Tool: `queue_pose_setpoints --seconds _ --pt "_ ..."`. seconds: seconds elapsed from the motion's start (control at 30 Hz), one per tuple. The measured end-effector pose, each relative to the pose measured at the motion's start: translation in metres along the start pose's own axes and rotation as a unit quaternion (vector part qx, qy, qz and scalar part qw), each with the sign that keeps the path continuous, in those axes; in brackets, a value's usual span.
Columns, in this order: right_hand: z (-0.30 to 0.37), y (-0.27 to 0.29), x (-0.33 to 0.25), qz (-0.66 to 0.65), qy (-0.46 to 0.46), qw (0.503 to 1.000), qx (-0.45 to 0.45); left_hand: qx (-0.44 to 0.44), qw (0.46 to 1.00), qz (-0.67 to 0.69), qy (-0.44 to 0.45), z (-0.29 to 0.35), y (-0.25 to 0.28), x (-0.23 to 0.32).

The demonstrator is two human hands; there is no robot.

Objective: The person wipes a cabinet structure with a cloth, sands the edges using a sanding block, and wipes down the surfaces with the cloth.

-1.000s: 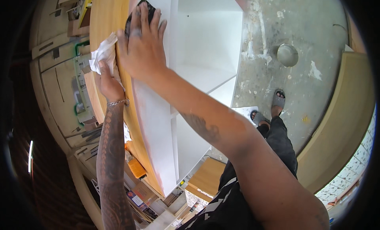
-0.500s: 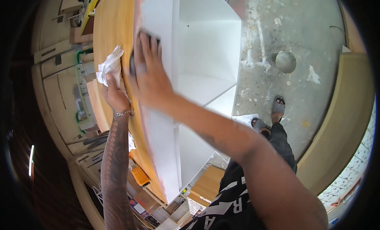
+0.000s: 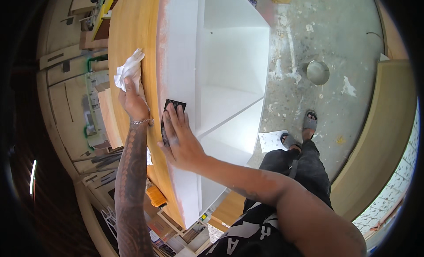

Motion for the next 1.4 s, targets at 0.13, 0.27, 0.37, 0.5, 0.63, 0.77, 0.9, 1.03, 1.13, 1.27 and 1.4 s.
queue_pose_setpoints --seconds 0.13,0.27,0.37,0.5,0.63,0.77,0.9,1.03,1.13,1.27,1.4 --pt "-0.115 0.042 0.011 0.032 0.067 0.99 0.122 0.017 1.0 0.021 0.002 0.002 -0.009 0.003" --pt "-0.251 0.134 0.031 0.145 0.159 0.931 0.295 0.013 1.0 0.01 -0.024 -0.012 -0.044 0.018" --pt "-0.151 0.057 0.019 -0.042 0.014 0.987 0.152 0.034 0.996 -0.053 -0.064 -0.002 -0.006 0.012" --pt "0.081 -0.014 0.019 0.003 0.025 0.998 -0.058 0.045 0.997 -0.05 0.045 -0.004 0.0 -0.001" --pt "0.187 0.05 0.097 0.126 -0.03 0.967 -0.221 0.205 0.96 0.19 0.018 0.016 0.039 0.018" --pt "0.2 0.278 0.191 0.218 -0.178 0.956 -0.086 0.232 0.931 0.255 0.12 0.154 0.059 0.078" --pt "0.227 0.56 0.228 0.341 -0.213 0.911 0.091 0.278 0.731 0.542 0.307 0.357 0.017 0.075" --pt "0.261 0.669 0.218 0.424 -0.184 0.862 0.207 0.44 0.609 0.567 0.337 0.53 0.025 0.066" --pt "0.291 0.761 0.258 0.232 -0.315 0.889 0.24 0.629 0.604 0.384 0.304 0.593 0.06 0.03" --pt "0.295 0.725 0.311 0.19 -0.53 0.798 0.215 0.764 0.614 0.107 0.167 0.561 0.119 0.022" --pt "0.201 0.753 0.322 0.215 -0.501 0.836 0.064 0.824 0.522 -0.153 0.162 0.483 0.104 -0.017"
Point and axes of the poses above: each hand's wrist, its own z-axis away from the middle knuckle, its own y-axis out of the back of the hand, x = y × z, the point moved 8 cm from there along -z, towards the middle knuckle, and after that the axes turned 6 degrees about -y, right-handed, at the moved point
